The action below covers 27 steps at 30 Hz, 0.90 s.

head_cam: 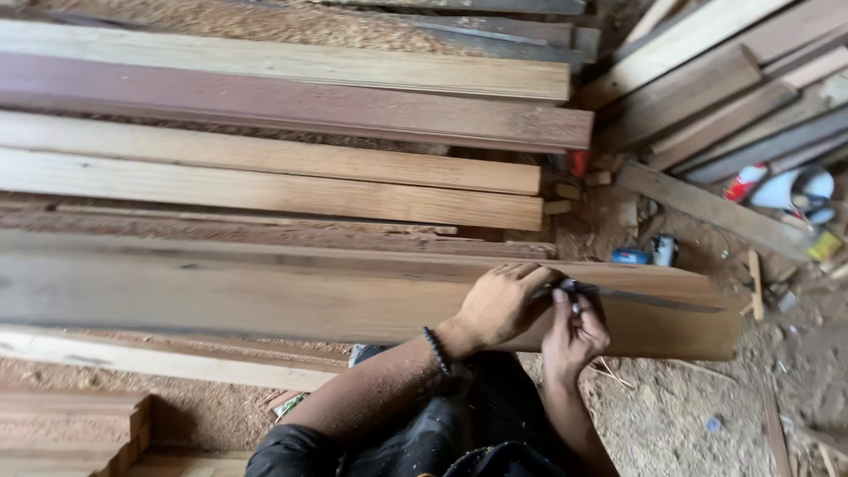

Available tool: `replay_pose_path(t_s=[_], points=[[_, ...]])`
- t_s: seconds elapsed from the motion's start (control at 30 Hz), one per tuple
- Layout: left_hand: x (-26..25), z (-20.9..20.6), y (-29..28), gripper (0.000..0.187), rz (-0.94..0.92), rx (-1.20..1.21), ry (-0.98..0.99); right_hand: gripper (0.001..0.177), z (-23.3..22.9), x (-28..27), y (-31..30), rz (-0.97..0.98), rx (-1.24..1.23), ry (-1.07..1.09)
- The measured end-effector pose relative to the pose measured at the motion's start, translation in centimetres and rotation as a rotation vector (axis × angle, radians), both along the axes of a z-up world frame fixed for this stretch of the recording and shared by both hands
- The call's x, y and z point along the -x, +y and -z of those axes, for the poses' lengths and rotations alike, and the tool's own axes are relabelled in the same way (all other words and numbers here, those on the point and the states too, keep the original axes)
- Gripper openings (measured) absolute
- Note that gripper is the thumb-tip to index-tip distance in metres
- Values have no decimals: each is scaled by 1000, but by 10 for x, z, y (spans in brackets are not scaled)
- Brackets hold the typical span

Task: The person marks a wooden board with a pencil and square, cuts the board using a circular saw, and then uses a router along the edge of the wood.

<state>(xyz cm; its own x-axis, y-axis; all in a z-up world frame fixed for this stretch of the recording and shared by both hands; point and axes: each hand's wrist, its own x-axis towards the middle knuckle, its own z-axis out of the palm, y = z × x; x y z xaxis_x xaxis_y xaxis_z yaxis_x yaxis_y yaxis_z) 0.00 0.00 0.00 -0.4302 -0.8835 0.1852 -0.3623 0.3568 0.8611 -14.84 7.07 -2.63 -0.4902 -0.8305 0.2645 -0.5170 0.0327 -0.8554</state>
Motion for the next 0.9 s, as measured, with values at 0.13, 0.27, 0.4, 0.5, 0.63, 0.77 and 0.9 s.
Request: replay_pose_path(t_s=[0.13,0.27,0.4,0.5,0.63,0.77,0.9], points=[[43,-5,-16,24,147,-161,52,12,-13,35,-4,80,2,50],[94,-3,-27,20,182,-246,5,15,-25,77,1,174,-84,31],[131,7,-43,26,234,-323,-149,24,-51,105,-4,144,-85,-134],[150,4,-55,30,315,-370,-262,37,-25,152,25,194,-17,-272],[179,15,-65,30,384,-388,-302,55,-45,197,22,314,21,-333],[206,30,-59,27,405,-478,-279,71,-28,238,41,350,67,-378],[215,24,-54,45,410,-546,-215,66,-7,249,53,370,61,-320]])
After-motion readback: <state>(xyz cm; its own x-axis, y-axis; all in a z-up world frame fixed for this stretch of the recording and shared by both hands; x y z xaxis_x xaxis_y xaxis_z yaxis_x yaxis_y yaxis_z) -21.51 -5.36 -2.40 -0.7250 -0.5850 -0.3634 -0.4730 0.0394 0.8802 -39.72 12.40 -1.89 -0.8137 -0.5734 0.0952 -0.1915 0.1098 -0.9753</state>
